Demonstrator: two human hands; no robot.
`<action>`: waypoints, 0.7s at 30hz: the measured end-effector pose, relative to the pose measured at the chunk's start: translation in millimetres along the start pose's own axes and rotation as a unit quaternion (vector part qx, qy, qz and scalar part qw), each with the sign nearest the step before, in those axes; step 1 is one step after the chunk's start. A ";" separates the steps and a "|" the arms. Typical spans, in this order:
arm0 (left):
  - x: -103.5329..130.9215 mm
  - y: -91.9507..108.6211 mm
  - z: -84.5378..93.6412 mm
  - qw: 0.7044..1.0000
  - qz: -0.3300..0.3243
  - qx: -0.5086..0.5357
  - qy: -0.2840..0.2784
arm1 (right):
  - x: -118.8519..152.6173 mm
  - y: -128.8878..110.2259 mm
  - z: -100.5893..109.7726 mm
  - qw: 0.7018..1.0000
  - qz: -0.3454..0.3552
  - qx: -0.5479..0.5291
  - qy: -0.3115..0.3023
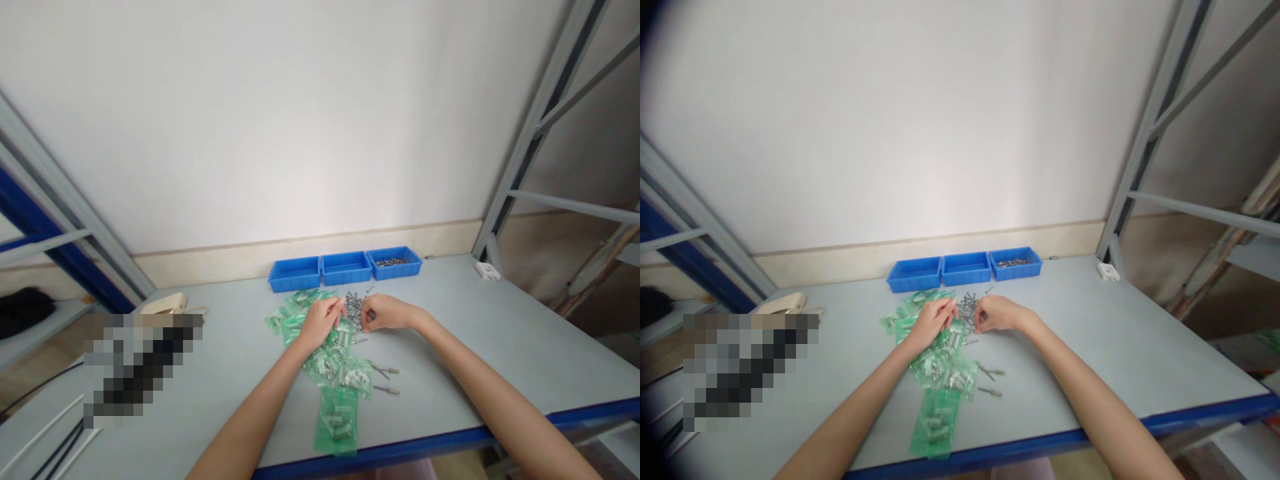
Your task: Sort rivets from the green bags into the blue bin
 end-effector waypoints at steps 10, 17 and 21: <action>3.0 12.2 -4.2 0.994 -0.033 -0.105 -0.014 | 7.6 -1.9 30.6 0.994 0.018 -0.033 0.100; 4.1 16.2 -7.7 0.990 -0.055 -0.132 -0.019 | 9.1 -1.8 47.6 0.977 0.018 -0.032 0.208; 3.0 18.4 -2.8 0.992 -0.058 -0.108 -0.003 | 6.1 3.2 44.2 0.969 -0.022 -0.017 0.245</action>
Point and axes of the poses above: each hand's wrist, its own x-axis away from the middle knuckle, its own z-axis out of the back of the hand, y = z × x, the point moved 9 cm from there along -x, towards the middle knuckle, and after that the axes turned 3 degrees about z, right-handed, at the moved point
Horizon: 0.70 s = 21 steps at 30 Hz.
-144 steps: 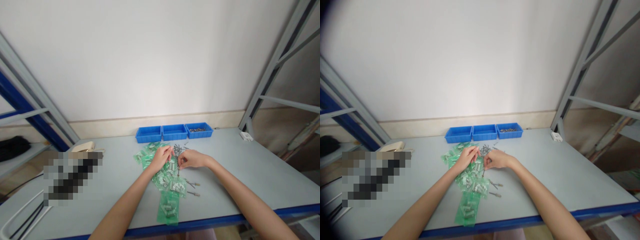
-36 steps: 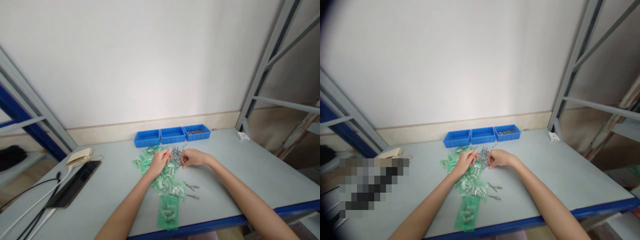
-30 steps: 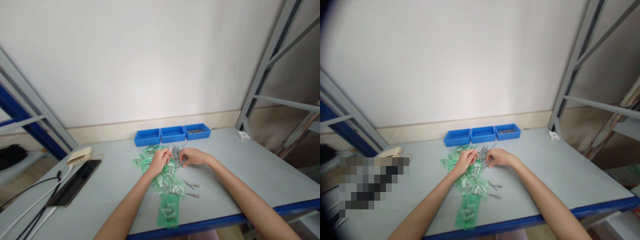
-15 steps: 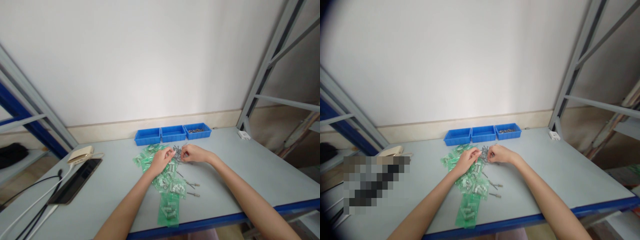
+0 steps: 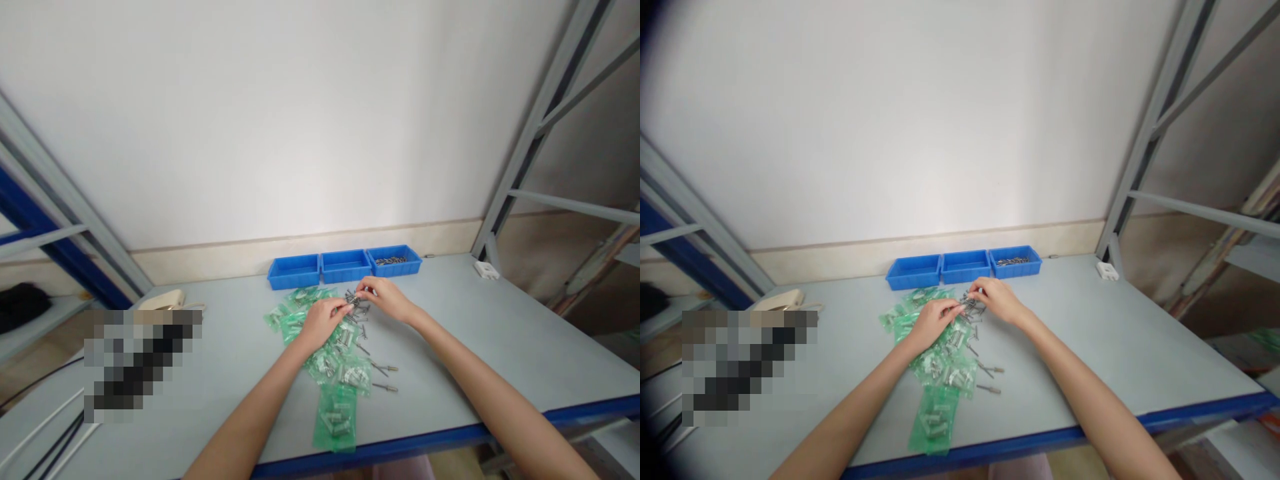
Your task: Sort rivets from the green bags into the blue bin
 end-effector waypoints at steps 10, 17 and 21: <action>-0.7 -7.8 1.7 0.992 0.026 0.126 0.008 | 1.4 -4.0 -11.8 0.998 -0.054 -0.027 -0.005; -4.6 -25.7 1.2 0.969 0.066 0.234 0.034 | 0.5 0.5 -14.2 0.990 -0.053 -0.133 0.009; -4.7 -24.9 -0.6 0.960 0.077 0.267 0.023 | 1.0 -5.4 -13.5 0.993 -0.044 -0.107 0.012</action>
Point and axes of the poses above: each hand's wrist, its own x-axis away from the middle knuckle, its own z-axis out of the back of the hand, y = z × x, the point moved 9 cm from there along -x, towards the middle knuckle, and after that the axes turned 3 degrees about z, right-handed, at the moved point
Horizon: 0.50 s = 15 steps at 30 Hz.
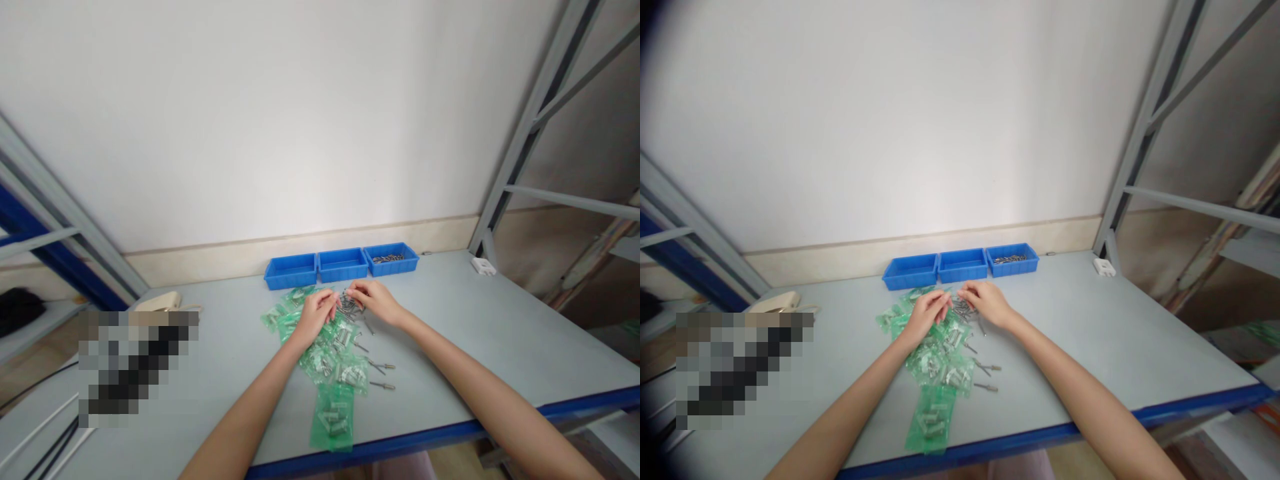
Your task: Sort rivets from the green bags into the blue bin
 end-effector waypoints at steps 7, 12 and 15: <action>1.8 1.6 -2.9 1.000 0.002 0.001 -0.002 | -0.8 2.7 -3.5 1.000 -0.001 0.001 0.009; 1.1 4.1 3.6 0.999 -0.020 0.010 0.029 | -0.7 3.6 -4.5 0.999 0.003 -0.047 0.014; 1.1 3.9 4.2 0.999 -0.010 -0.010 0.029 | 0.5 -0.6 -7.8 0.999 0.011 -0.030 0.010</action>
Point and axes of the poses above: each hand's wrist, its own x-axis away from the middle knuckle, its own z-axis out of the back of the hand, y = z × x, the point moved 9 cm from there along -x, towards the middle knuckle, and after that the axes turned 3 degrees about z, right-handed, at the moved point
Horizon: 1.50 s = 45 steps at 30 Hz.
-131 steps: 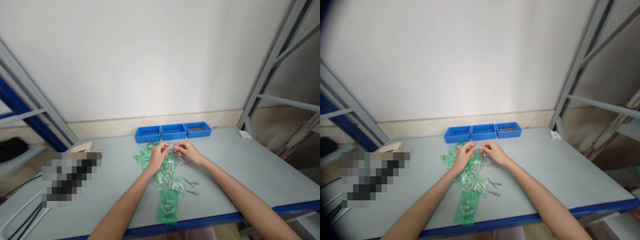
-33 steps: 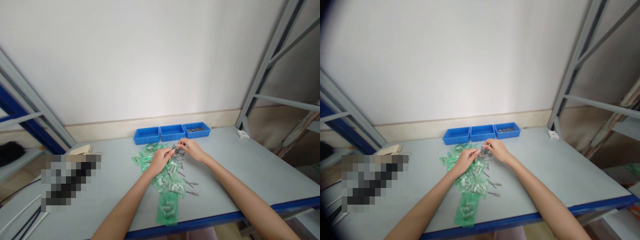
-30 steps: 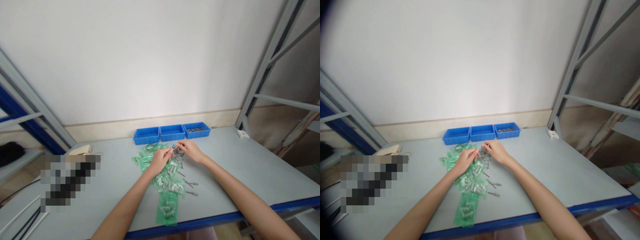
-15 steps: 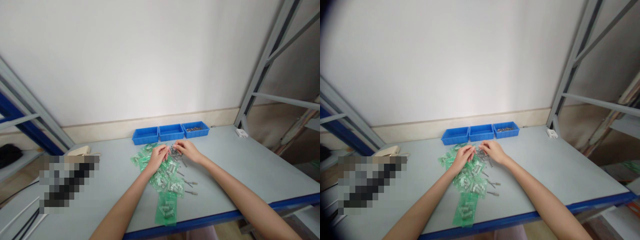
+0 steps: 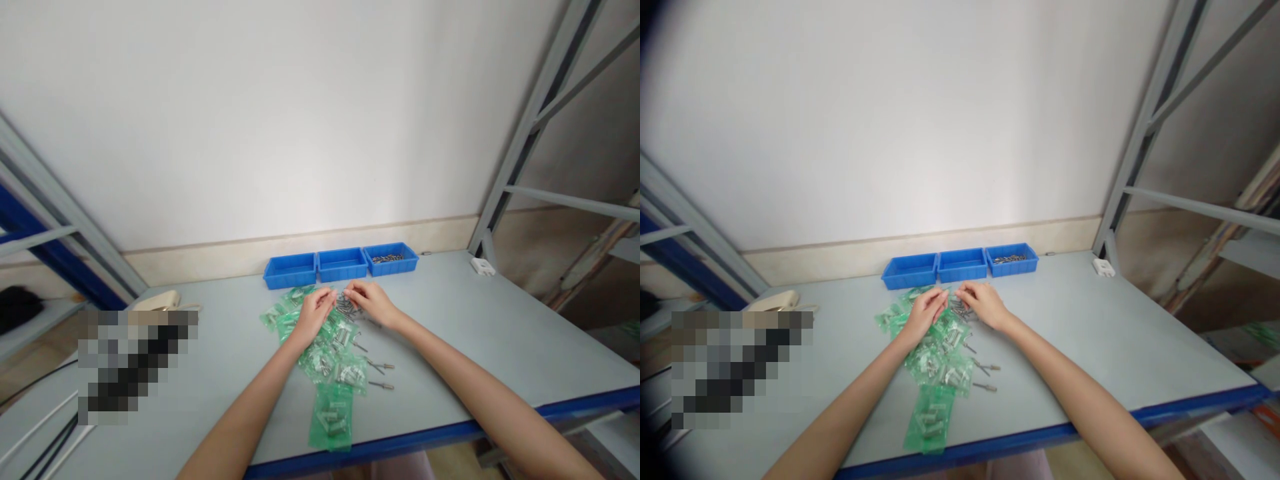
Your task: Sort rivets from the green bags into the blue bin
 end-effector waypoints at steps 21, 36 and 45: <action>-4.7 -12.3 6.9 0.998 0.012 -0.069 0.008 | 8.7 76.4 127.0 0.933 -0.218 0.255 0.132; -5.1 -14.1 10.0 0.994 0.019 -0.108 0.009 | 34.3 -12.3 -37.4 0.917 -0.021 0.236 -0.321; -3.6 -12.0 8.2 0.992 0.003 -0.129 -0.004 | 20.2 -13.3 -16.4 0.962 0.021 0.038 -0.270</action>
Point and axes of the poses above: each hand's wrist, its own x-axis away from the middle knuckle, its own z-axis out of the back of the hand, y = z × x, the point moved 9 cm from there along -x, towards the middle knuckle, and after that the axes turned 3 degrees about z, right-handed, at the moved point
